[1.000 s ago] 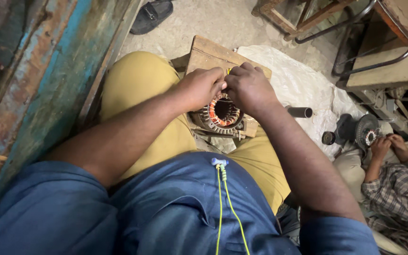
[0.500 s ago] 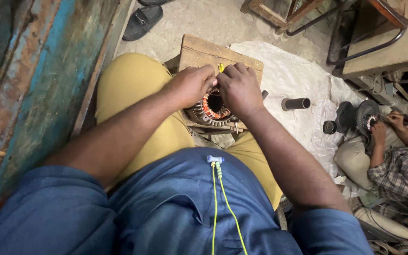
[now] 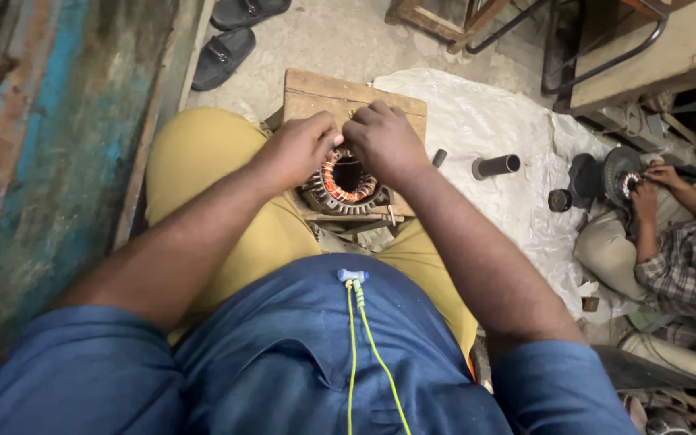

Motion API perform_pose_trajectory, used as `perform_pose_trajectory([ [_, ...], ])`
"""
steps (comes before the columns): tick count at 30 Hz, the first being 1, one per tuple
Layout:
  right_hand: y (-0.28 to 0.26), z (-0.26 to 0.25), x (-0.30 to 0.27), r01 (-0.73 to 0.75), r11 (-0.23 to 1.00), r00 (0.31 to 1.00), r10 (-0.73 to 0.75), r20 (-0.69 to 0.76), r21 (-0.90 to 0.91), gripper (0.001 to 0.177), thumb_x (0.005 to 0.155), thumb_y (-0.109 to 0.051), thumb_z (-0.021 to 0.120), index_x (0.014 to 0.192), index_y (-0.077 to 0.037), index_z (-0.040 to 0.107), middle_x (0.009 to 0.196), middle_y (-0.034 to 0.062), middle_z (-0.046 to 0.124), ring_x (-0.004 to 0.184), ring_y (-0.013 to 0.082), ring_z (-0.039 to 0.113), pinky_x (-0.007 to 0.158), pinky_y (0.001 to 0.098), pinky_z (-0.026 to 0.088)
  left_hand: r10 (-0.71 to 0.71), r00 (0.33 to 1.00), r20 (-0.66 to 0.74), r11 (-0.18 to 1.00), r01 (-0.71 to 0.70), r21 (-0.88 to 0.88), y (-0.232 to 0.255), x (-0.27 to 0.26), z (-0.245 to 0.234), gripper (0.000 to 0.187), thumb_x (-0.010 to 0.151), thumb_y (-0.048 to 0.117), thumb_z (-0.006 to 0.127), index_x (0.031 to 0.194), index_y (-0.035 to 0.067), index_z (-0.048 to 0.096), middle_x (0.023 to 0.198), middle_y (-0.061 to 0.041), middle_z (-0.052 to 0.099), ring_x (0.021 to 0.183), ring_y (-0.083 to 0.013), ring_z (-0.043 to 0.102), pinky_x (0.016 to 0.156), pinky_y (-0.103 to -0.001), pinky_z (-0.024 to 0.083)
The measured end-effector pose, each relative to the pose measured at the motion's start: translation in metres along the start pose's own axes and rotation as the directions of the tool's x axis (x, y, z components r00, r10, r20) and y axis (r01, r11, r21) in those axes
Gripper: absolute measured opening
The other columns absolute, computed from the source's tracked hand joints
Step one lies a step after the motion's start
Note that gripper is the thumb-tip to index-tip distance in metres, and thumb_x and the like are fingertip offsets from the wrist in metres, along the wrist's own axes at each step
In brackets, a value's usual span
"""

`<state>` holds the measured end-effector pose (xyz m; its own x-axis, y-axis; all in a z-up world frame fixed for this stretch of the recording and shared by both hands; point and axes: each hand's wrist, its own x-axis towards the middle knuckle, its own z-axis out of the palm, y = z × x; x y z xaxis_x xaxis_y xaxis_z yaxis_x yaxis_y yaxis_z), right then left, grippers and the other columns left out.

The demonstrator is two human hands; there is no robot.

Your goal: The person sits on the floor and works on a motor stator placed on a wooden block. They use a screwdriver to adjust copper windings and tie them with string, occasionally picking up and setting down tools.

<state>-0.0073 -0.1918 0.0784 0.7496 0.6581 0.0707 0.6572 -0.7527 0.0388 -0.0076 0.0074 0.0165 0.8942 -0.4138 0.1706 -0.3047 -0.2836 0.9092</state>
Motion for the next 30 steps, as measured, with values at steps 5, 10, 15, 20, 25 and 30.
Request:
perform_pose_trajectory([
  [5,0.019,0.000,0.019,0.088,0.993,0.992,-0.095,0.086,0.079,0.010,0.084,-0.021,0.072,0.091,-0.014,0.074,0.093,0.0031,0.067,0.098,0.0277,0.060,0.082,0.0448,0.048,-0.130,0.988,0.086,0.988,0.136,-0.076,0.003,0.002,-0.002,0.021,0.104,0.024,0.061,0.099,0.004,0.056,0.078,-0.013,0.070,0.071,-0.0265,0.071,0.065,-0.041,0.053],
  [10,0.003,0.004,0.013,0.014,0.998,0.990,-0.005,0.139,-0.066,0.013,0.081,-0.018,0.070,0.093,-0.015,0.074,0.094,0.0040,0.067,0.100,0.0271,0.061,0.081,0.0425,0.049,-0.115,0.993,0.030,0.991,0.116,-0.072,0.005,-0.001,-0.007,0.016,0.105,0.018,0.060,0.102,0.003,0.058,0.081,-0.010,0.070,0.073,-0.0193,0.067,0.066,-0.036,0.051],
  [15,0.003,0.006,-0.003,-0.047,0.996,0.994,0.054,0.092,-0.074,0.017,0.081,-0.013,0.068,0.097,-0.014,0.072,0.100,0.0038,0.067,0.103,0.0258,0.061,0.084,0.0412,0.049,-0.255,0.967,-0.013,0.924,0.240,-0.297,0.001,-0.006,-0.012,0.016,0.109,0.018,0.057,0.101,0.004,0.058,0.081,-0.002,0.068,0.076,-0.0074,0.067,0.070,-0.027,0.054],
  [20,0.006,0.004,-0.008,-0.102,0.995,0.995,0.102,-0.024,-0.016,0.009,0.086,-0.017,0.069,0.093,-0.012,0.070,0.096,0.0051,0.067,0.099,0.0282,0.061,0.084,0.0441,0.048,-0.200,0.980,-0.025,0.947,0.186,-0.261,-0.007,-0.005,-0.007,0.016,0.108,0.017,0.059,0.101,0.003,0.057,0.080,-0.002,0.069,0.075,-0.0075,0.065,0.069,-0.026,0.053],
  [25,0.015,-0.008,-0.027,-0.198,0.971,0.971,0.213,-0.112,0.133,0.011,0.087,-0.017,0.076,0.093,-0.010,0.070,0.094,0.0071,0.068,0.096,0.0313,0.061,0.084,0.0450,0.050,-0.156,0.984,-0.089,0.868,0.094,-0.487,-0.029,0.001,-0.007,0.015,0.113,0.017,0.055,0.107,0.004,0.055,0.083,-0.001,0.064,0.079,-0.0079,0.066,0.075,-0.026,0.057],
  [30,0.019,-0.013,-0.041,-0.270,0.911,0.940,0.319,-0.120,0.311,0.017,0.086,-0.016,0.083,0.096,-0.008,0.072,0.096,0.0098,0.069,0.094,0.0335,0.062,0.085,0.0451,0.050,-0.192,0.940,-0.281,0.789,-0.023,-0.613,-0.050,0.009,-0.015,0.016,0.116,0.019,0.054,0.108,0.006,0.053,0.084,-0.002,0.063,0.077,-0.0111,0.066,0.073,-0.027,0.057],
])
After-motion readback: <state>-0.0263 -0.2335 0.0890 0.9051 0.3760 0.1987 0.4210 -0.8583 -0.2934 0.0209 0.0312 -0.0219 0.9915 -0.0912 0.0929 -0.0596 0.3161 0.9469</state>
